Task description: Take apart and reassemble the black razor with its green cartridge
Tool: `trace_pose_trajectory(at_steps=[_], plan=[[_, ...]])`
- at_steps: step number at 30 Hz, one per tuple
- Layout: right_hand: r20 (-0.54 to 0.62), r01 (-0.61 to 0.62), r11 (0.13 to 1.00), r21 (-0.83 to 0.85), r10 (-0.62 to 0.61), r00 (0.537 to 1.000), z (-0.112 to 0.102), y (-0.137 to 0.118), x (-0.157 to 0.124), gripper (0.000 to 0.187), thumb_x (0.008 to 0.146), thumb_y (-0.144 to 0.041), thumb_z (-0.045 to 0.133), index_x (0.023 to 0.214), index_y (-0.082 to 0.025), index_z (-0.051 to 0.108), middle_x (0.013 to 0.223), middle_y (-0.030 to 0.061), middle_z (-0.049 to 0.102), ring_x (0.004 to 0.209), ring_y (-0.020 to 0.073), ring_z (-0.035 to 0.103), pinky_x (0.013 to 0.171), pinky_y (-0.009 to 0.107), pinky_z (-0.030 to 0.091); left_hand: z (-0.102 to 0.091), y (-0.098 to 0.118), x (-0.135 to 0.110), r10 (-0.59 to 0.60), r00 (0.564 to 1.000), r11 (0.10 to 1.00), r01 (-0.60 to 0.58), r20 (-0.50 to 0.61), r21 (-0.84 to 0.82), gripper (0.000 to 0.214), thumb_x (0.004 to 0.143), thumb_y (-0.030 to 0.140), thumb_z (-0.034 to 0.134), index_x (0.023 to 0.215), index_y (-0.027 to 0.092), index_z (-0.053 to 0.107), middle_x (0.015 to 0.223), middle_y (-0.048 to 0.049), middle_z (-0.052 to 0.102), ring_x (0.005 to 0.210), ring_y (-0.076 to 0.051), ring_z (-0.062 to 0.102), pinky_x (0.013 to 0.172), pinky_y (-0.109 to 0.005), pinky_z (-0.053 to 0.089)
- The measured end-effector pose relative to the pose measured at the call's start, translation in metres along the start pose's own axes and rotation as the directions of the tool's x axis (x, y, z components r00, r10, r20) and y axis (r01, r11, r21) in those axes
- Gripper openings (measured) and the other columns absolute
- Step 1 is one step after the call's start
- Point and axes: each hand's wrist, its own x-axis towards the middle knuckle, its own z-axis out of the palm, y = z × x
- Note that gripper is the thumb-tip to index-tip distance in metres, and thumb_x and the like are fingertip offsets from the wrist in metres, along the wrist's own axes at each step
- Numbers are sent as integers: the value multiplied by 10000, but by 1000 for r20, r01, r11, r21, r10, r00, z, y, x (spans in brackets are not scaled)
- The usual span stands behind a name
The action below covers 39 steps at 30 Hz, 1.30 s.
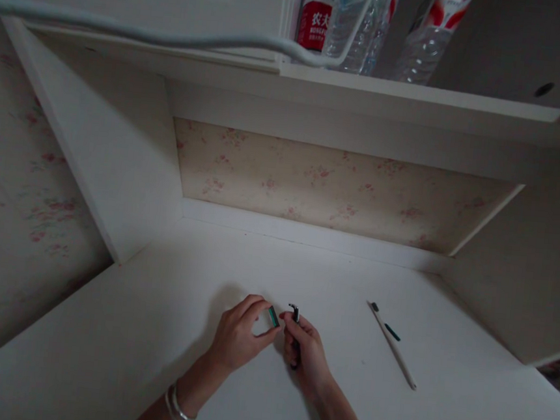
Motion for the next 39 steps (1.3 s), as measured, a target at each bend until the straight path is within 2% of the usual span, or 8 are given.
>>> trace_pose_trajectory(at_steps=[4,9,15,24,27,32,35,39], plan=[[24,-9,1000,-1,9,1000,0,0,0,393,714,-466,757,872,-128,631,453,-105,370,315,24,220,290,163,133,-1,2,0,53,996,998,-52,67,-28,315,784,379,649,1063,247,589,1034,-69,634,886,-189,636,758,-279,555],[104,-39,999,-7,40,994,-1,1,-2,466,716,-494,741,529,-165,468,373,-92,348,289,24,206,288,184,100,-2,1,0,108,989,994,-105,102,-38,348,771,413,661,1077,258,603,1013,-69,619,899,-185,625,781,-285,543],[161,-7,996,-94,22,987,0,0,-6,396,723,-492,739,754,-108,649,342,-108,335,293,23,155,303,187,78,-2,-1,-1,103,989,993,-98,103,-58,320,768,401,668,1049,259,614,1000,-64,604,883,-185,621,763,-279,547],[85,80,976,-204,-63,994,1,-4,-8,385,715,-510,736,779,-141,648,392,-103,318,330,37,175,314,183,130,4,1,0,-101,977,940,155,188,-303,451,744,308,699,1172,279,562,1103,-67,564,769,-141,589,598,-233,527],[24,258,880,-398,-271,962,-1,-10,-9,334,741,-478,721,798,-150,690,510,-34,499,432,84,390,407,193,324,4,-1,3,-270,886,759,436,376,-484,463,722,364,711,1149,242,580,1030,-66,595,702,-126,574,529,-215,487],[128,399,679,-616,-414,901,0,-16,-16,235,830,-400,641,829,-181,725,761,26,682,712,197,601,653,255,469,-2,1,6,-278,637,235,771,719,-592,383,844,496,525,997,168,649,984,-92,642,749,-137,606,544,-196,443],[215,453,596,-663,-428,878,3,-17,-19,197,852,-342,612,912,-197,732,831,28,712,743,205,635,679,252,486,-2,2,5,-222,586,32,803,779,-595,397,845,494,531,959,136,656,974,-102,646,763,-148,610,547,-200,432],[303,512,508,-693,-439,846,3,-18,-21,191,850,-228,587,984,-232,722,885,16,722,776,195,658,706,238,496,-1,-2,2,-151,566,-59,813,811,-579,313,815,411,617,958,136,659,953,-76,631,725,-128,588,525,-196,412]])
